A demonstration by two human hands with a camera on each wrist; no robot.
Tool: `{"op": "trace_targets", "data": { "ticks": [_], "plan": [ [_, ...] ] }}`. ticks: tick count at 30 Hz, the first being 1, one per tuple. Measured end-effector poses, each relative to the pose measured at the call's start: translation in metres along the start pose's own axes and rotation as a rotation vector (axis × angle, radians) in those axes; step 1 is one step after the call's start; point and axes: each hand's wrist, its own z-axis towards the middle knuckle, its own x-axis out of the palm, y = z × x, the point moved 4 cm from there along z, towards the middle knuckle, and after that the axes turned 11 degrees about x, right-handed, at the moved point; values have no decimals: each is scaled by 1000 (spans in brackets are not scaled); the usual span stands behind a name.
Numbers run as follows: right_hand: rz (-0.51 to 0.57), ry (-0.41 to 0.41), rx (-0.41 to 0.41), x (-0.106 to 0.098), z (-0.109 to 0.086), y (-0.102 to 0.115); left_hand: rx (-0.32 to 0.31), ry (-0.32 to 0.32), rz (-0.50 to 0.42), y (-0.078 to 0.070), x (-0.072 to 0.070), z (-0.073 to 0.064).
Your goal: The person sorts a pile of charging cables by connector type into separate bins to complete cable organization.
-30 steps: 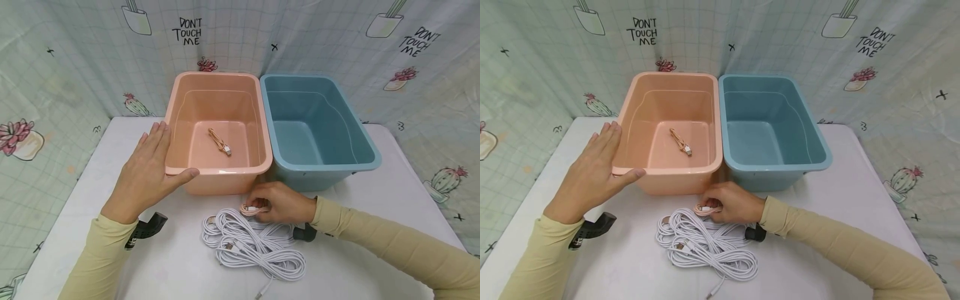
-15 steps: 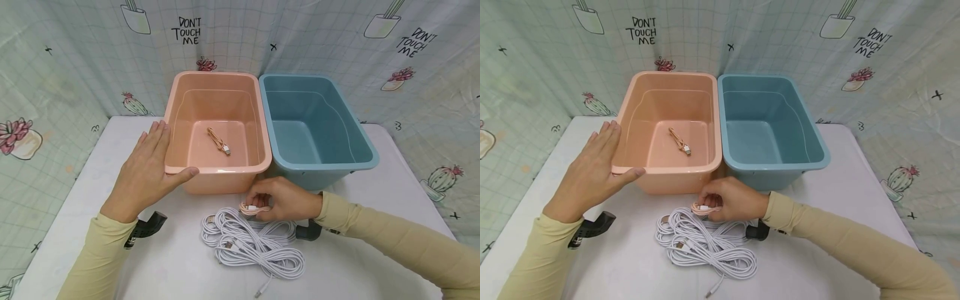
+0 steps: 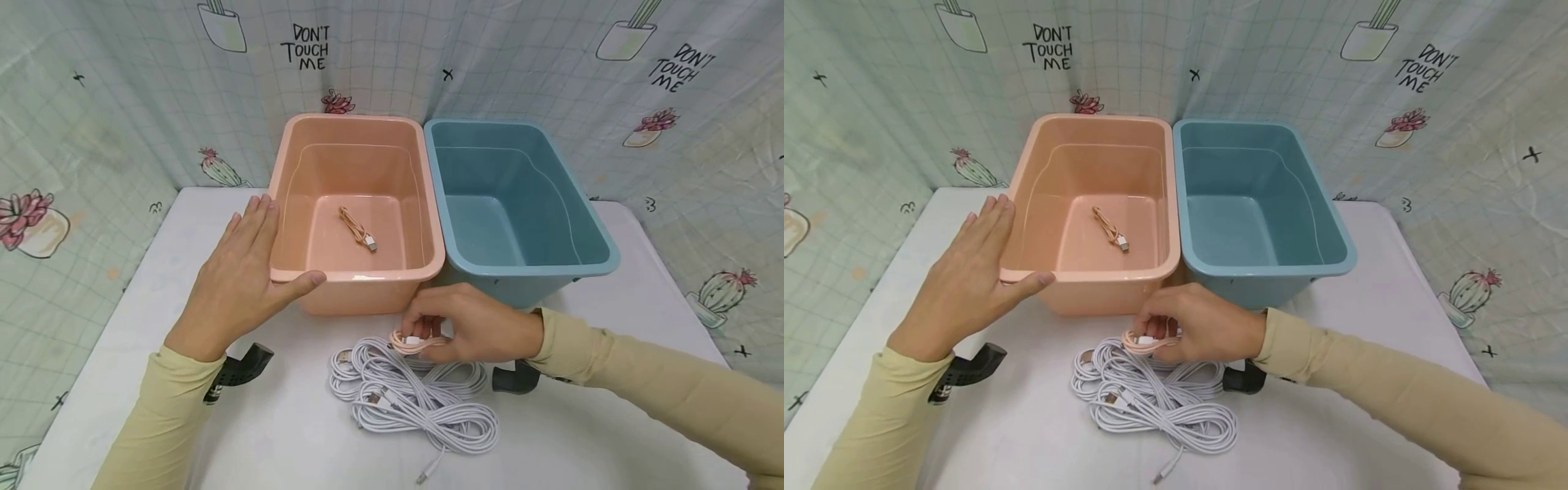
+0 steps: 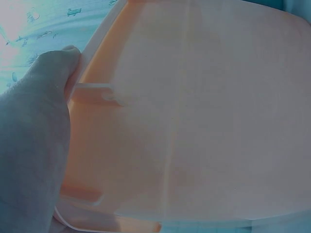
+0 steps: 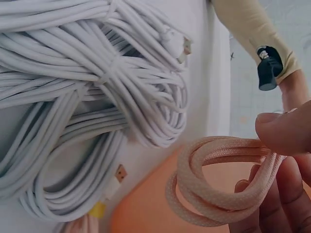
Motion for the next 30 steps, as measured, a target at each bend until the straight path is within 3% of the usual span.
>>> {"op": "trace_targets", "data": {
  "ticks": [7, 21, 30],
  "plan": [
    [-13, 0, -21, -7, -4, 14, -3, 1, -10, 0, -1, 0],
    [-47, -67, -219, -25, -7, 42, -4, 1, -21, 1, -1, 1],
    [-44, -90, -264, -41, -7, 57, -7, 5, -24, 1, -2, 0]
  ]
}}
